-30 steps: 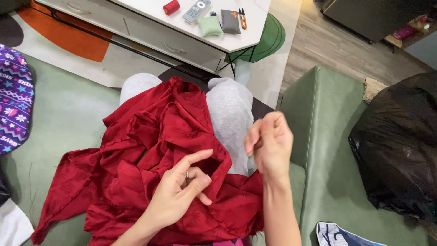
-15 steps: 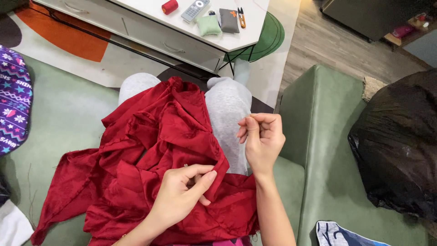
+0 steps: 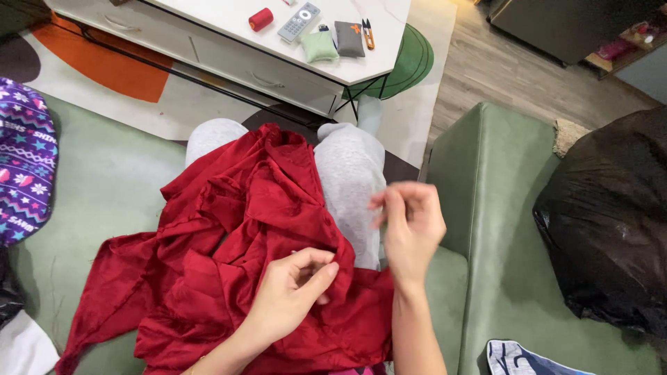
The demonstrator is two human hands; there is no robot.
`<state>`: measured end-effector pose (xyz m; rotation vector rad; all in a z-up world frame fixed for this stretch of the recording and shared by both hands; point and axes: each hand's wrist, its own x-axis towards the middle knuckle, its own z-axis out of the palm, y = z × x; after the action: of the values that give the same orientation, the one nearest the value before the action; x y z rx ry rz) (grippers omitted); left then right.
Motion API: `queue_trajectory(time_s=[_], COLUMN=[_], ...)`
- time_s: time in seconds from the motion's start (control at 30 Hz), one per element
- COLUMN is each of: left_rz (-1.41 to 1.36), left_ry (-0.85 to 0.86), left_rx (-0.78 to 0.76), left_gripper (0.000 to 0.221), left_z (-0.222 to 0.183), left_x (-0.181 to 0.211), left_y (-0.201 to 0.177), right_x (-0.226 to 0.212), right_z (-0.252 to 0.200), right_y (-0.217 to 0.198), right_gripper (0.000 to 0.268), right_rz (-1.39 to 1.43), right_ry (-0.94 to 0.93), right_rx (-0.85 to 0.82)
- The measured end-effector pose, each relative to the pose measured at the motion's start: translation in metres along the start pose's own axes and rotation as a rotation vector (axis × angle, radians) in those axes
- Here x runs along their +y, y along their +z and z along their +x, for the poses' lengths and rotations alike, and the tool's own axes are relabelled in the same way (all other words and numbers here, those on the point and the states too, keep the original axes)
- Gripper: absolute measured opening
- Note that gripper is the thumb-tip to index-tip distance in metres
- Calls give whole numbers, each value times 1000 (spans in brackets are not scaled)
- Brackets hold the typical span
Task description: Inspecting a red garment for quality and removing loose threads by hand
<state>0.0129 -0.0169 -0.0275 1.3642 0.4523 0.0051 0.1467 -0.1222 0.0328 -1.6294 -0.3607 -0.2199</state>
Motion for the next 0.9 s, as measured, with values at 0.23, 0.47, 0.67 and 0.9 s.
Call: queue_trajectory(time_s=[0.23, 0.47, 0.67, 0.9], left_rz=[-316, -53, 698, 906], left_ry=[96, 207, 1030, 808], left_rx=[-151, -19, -42, -890], left_gripper=[9, 7, 27, 33], left_z=[11, 16, 61, 131], left_x=[9, 21, 76, 97], left_y=[19, 16, -46, -75], right_x=[1, 47, 69, 70], right_z=[-96, -112, -114, -116], right_y=[-33, -24, -39, -70], right_gripper=[6, 5, 5, 9], right_rz=[503, 836, 743, 847], right_ry=[392, 308, 224, 158], right_rx=[87, 287, 292, 226])
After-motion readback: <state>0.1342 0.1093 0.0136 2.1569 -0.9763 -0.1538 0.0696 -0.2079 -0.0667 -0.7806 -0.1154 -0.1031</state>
